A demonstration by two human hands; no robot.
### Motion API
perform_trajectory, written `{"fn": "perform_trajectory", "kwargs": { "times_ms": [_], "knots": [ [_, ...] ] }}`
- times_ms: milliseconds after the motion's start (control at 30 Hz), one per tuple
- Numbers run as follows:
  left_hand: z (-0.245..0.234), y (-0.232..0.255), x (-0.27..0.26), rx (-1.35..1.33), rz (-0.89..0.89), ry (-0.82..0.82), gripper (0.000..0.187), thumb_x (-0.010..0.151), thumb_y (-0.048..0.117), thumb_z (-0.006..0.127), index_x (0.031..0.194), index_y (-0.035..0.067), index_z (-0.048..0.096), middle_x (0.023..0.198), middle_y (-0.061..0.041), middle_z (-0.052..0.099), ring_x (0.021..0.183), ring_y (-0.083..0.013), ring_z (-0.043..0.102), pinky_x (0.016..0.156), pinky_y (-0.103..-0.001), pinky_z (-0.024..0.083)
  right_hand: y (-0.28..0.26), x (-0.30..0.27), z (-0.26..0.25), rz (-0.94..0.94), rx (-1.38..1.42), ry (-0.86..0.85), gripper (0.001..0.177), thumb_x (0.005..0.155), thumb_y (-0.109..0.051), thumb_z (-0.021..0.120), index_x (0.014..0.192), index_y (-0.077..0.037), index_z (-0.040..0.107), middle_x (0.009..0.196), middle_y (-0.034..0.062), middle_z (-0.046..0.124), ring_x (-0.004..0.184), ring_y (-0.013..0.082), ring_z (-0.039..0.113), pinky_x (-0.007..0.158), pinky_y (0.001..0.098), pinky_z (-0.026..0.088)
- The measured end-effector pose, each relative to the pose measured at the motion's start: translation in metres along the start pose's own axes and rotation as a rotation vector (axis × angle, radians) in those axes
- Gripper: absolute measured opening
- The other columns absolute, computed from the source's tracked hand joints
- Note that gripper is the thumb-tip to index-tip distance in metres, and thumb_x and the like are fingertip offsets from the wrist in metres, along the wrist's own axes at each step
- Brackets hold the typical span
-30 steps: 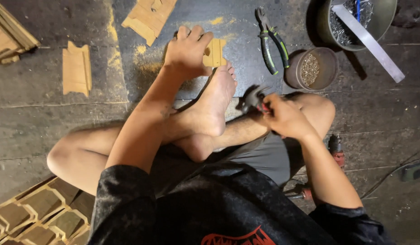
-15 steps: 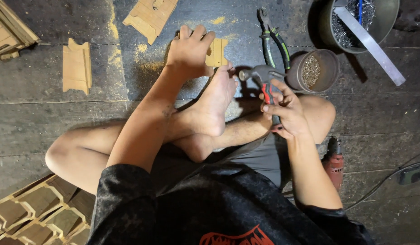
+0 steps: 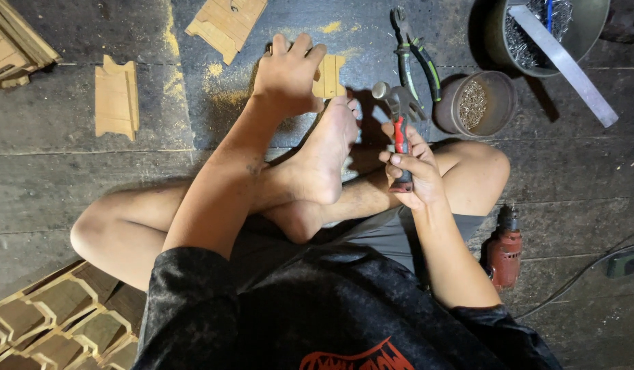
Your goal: The person assembles small wooden components on a workshop floor using pliers and a hammer, picking up metal fasteners from a container to join the pieces together.
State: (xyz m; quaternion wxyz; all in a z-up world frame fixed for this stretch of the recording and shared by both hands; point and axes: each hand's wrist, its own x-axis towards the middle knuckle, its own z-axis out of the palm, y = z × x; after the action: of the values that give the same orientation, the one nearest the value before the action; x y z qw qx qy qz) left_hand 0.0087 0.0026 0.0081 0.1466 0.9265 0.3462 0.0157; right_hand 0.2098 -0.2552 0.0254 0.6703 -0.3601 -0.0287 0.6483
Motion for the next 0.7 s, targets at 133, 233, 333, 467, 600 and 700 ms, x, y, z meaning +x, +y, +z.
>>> {"fn": "perform_trajectory", "kwargs": {
  "times_ms": [133,233,333,467,600,700],
  "knots": [
    [-0.009,0.002,-0.001,-0.071,-0.01,-0.037,0.083,0.065,0.043,0.084,0.138,0.014,0.059,0.127,-0.01,0.055,0.108,-0.0399,0.047,0.071,-0.053,0.06,0.005,0.003,0.013,0.052,0.004,-0.006,0.063,0.092,0.011,0.066,0.146,-0.017,0.048,0.123,0.0246,0.06,0.075,0.0259,0.072,0.05,0.0194,0.047],
    [-0.013,0.003,0.0,-0.082,-0.03,-0.077,0.084,0.066,0.04,0.085,0.14,0.013,0.056,0.13,-0.011,0.053,0.111,-0.04,0.046,0.073,-0.054,0.061,0.012,0.009,0.021,0.014,-0.119,0.013,0.068,0.099,0.006,0.061,0.153,-0.03,0.039,0.082,0.0228,0.058,0.056,0.0285,0.063,0.043,0.0296,0.043],
    [-0.013,0.005,0.0,-0.073,-0.038,-0.097,0.086,0.067,0.039,0.087,0.142,0.012,0.055,0.131,-0.012,0.051,0.112,-0.0397,0.046,0.071,-0.052,0.063,0.018,0.012,0.024,-0.102,-0.3,0.044,0.076,0.103,0.009,0.056,0.163,-0.029,0.03,0.062,0.017,0.047,0.045,0.0242,0.05,0.042,0.0358,0.044],
    [-0.013,0.005,-0.001,-0.091,-0.034,-0.082,0.085,0.065,0.038,0.09,0.139,0.012,0.057,0.13,-0.012,0.05,0.112,-0.04,0.045,0.07,-0.055,0.063,0.02,0.011,0.035,-0.252,-0.864,0.158,0.075,0.1,0.004,0.064,0.163,-0.017,0.03,0.068,0.0112,0.053,0.038,0.0168,0.05,0.034,0.0296,0.045],
    [-0.01,0.002,-0.001,-0.08,-0.027,-0.072,0.088,0.064,0.039,0.089,0.14,0.012,0.056,0.129,-0.012,0.049,0.109,-0.0394,0.045,0.071,-0.056,0.061,0.019,0.014,0.05,-0.605,-1.371,-0.022,0.067,0.103,-0.02,0.068,0.158,-0.003,0.034,0.161,0.019,0.042,0.153,0.0325,0.04,0.13,0.0456,0.03],
    [-0.011,0.0,-0.001,-0.117,-0.02,-0.077,0.086,0.067,0.035,0.09,0.141,0.01,0.056,0.13,-0.013,0.049,0.112,-0.0404,0.045,0.073,-0.058,0.061,0.031,0.018,0.052,-0.54,-1.517,0.06,0.061,0.104,-0.019,0.065,0.158,-0.009,0.039,0.158,0.0134,0.054,0.14,0.0288,0.059,0.117,0.0385,0.045]
  ]
}}
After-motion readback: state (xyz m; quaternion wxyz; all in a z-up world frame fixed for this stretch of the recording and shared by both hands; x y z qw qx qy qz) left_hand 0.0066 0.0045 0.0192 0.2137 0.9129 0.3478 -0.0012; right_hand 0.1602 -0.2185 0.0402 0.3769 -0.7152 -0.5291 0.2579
